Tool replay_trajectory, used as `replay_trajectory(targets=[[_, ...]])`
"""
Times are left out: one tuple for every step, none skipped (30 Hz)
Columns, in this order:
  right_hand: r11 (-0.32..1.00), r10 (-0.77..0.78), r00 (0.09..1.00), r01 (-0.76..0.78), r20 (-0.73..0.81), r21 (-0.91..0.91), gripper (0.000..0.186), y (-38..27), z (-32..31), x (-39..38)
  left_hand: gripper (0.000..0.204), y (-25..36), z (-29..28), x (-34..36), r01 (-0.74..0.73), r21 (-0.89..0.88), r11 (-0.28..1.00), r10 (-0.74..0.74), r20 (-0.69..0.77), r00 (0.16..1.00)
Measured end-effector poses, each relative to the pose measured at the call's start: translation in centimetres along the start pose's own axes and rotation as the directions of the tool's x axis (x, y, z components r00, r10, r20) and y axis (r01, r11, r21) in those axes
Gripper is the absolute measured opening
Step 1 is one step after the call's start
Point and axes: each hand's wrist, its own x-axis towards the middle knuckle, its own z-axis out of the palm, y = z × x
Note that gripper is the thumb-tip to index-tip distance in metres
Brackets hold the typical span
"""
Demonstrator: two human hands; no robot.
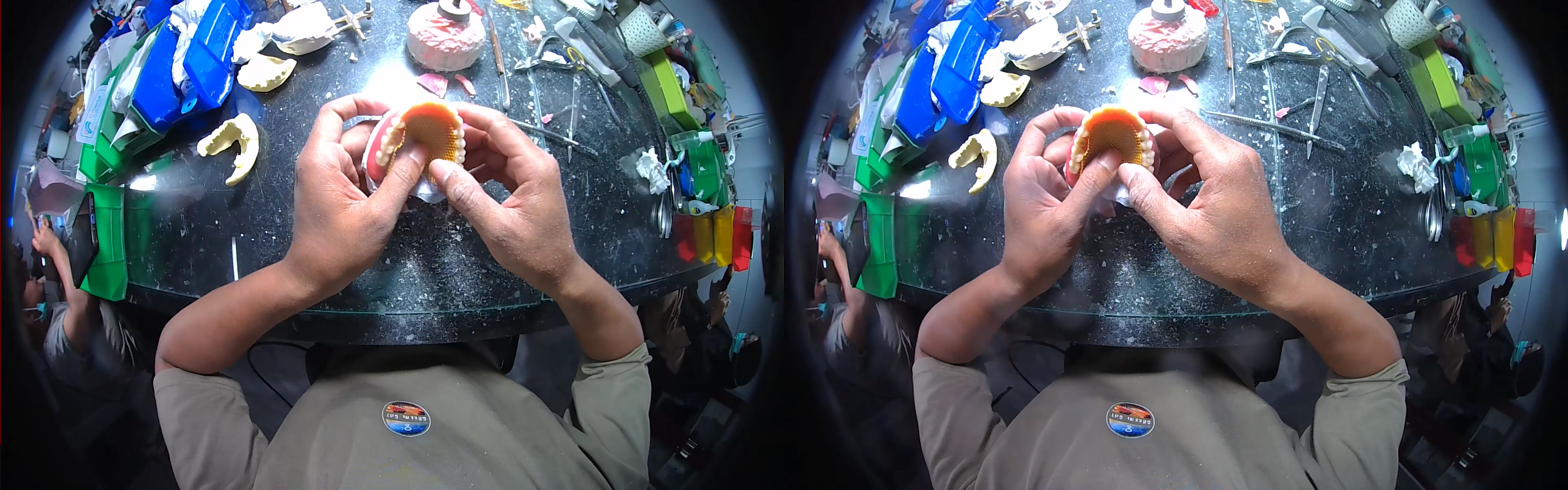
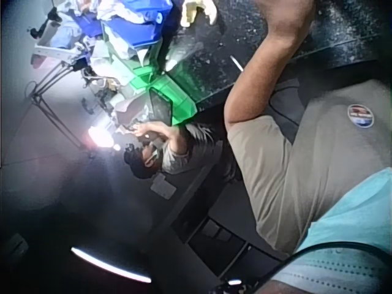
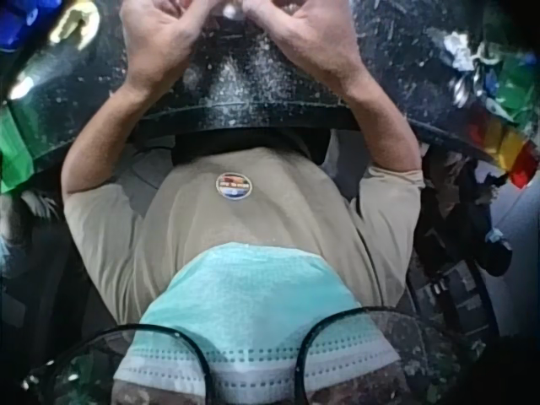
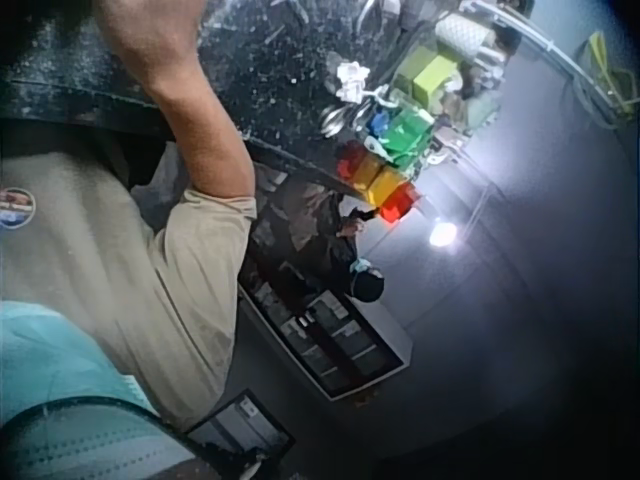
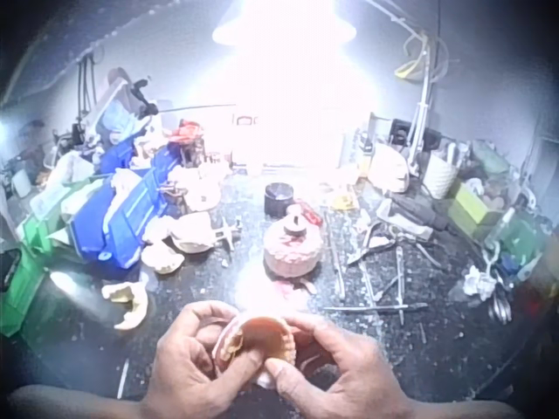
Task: The dental technician fits a gold-colored wax mesh pattern onto a plaster model of a lower jaw and marks the mesh with a black pen.
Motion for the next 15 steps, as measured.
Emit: replay_trajectory(targets=[[1.000,-0.001,1.000,0.001,-0.001,0.000,0.038,-0.1,0.1,0.0,0.041,0.0,0.0,-0.1,-0.013,0.052,0.999,0.013,0.000,1.000],[1.000,0.009,1.000,-0.008,-0.010,0.005,0.036,-0.2,0.2,-0.1,0.042,-0.1,0.1,-0.1,-0.025,0.103,0.994,0.025,0.000,1.000],[1.000,0.018,1.000,-0.018,-0.020,0.010,0.035,-0.2,0.3,-0.1,0.042,-0.3,0.2,-0.1,-0.025,0.104,0.994,0.025,-0.002,1.000],[1.000,0.017,1.000,-0.017,-0.018,0.011,0.035,-0.2,0.4,-0.1,0.041,-0.8,0.4,-0.1,-0.077,0.093,0.993,0.079,-0.015,0.997],[0.999,-0.024,0.999,0.023,-0.028,-0.036,0.034,-0.1,0.5,0.0,0.040,-1.1,0.5,-0.1,-0.130,0.082,0.988,0.133,-0.027,0.991],[0.995,-0.065,0.997,0.062,-0.035,-0.084,0.033,-0.1,0.5,0.0,0.040,-1.2,0.5,0.0,-0.131,0.081,0.988,0.133,-0.026,0.991],[0.994,-0.066,0.997,0.063,-0.035,-0.085,0.033,-0.2,0.5,0.0,0.037,-1.3,0.4,0.0,-0.175,0.156,0.972,0.177,-0.002,0.984],[0.987,-0.074,0.997,0.070,-0.021,-0.142,0.034,-0.3,0.4,0.0,0.035,-1.3,0.3,0.1,-0.218,0.229,0.949,0.218,0.026,0.976],[0.977,-0.081,0.997,0.078,-0.006,-0.199,0.035,-0.4,0.3,0.0,0.035,-1.1,0.2,0.0,-0.218,0.228,0.949,0.218,0.025,0.976],[0.977,-0.082,0.997,0.079,-0.005,-0.200,0.035,-0.5,0.2,0.0,0.034,-0.7,0.2,-0.1,-0.148,0.231,0.962,0.142,0.045,0.989],[0.951,-0.105,0.994,0.110,0.034,-0.290,0.036,-0.8,0.0,0.0,0.034,-0.4,0.1,-0.2,-0.078,0.235,0.969,0.064,0.065,0.996],[0.915,-0.124,0.989,0.144,0.075,-0.377,0.036,-0.9,0.0,0.0,0.034,-0.3,-0.1,-0.3,-0.078,0.236,0.969,0.065,0.064,0.996],[0.915,-0.125,0.989,0.145,0.076,-0.377,0.036,-0.8,0.0,0.0,0.031,-0.3,-0.2,-0.2,-0.066,0.254,0.965,0.047,0.082,0.996],[0.914,-0.155,0.985,0.172,0.076,-0.368,0.037,-0.5,0.1,0.0,0.027,-0.3,-0.3,-0.1,-0.055,0.270,0.961,0.028,0.101,0.994],[0.911,-0.185,0.980,0.200,0.075,-0.360,0.038,-0.3,0.0,0.0,0.027,0.0,-0.5,0.1,-0.056,0.269,0.962,0.029,0.103,0.994]])
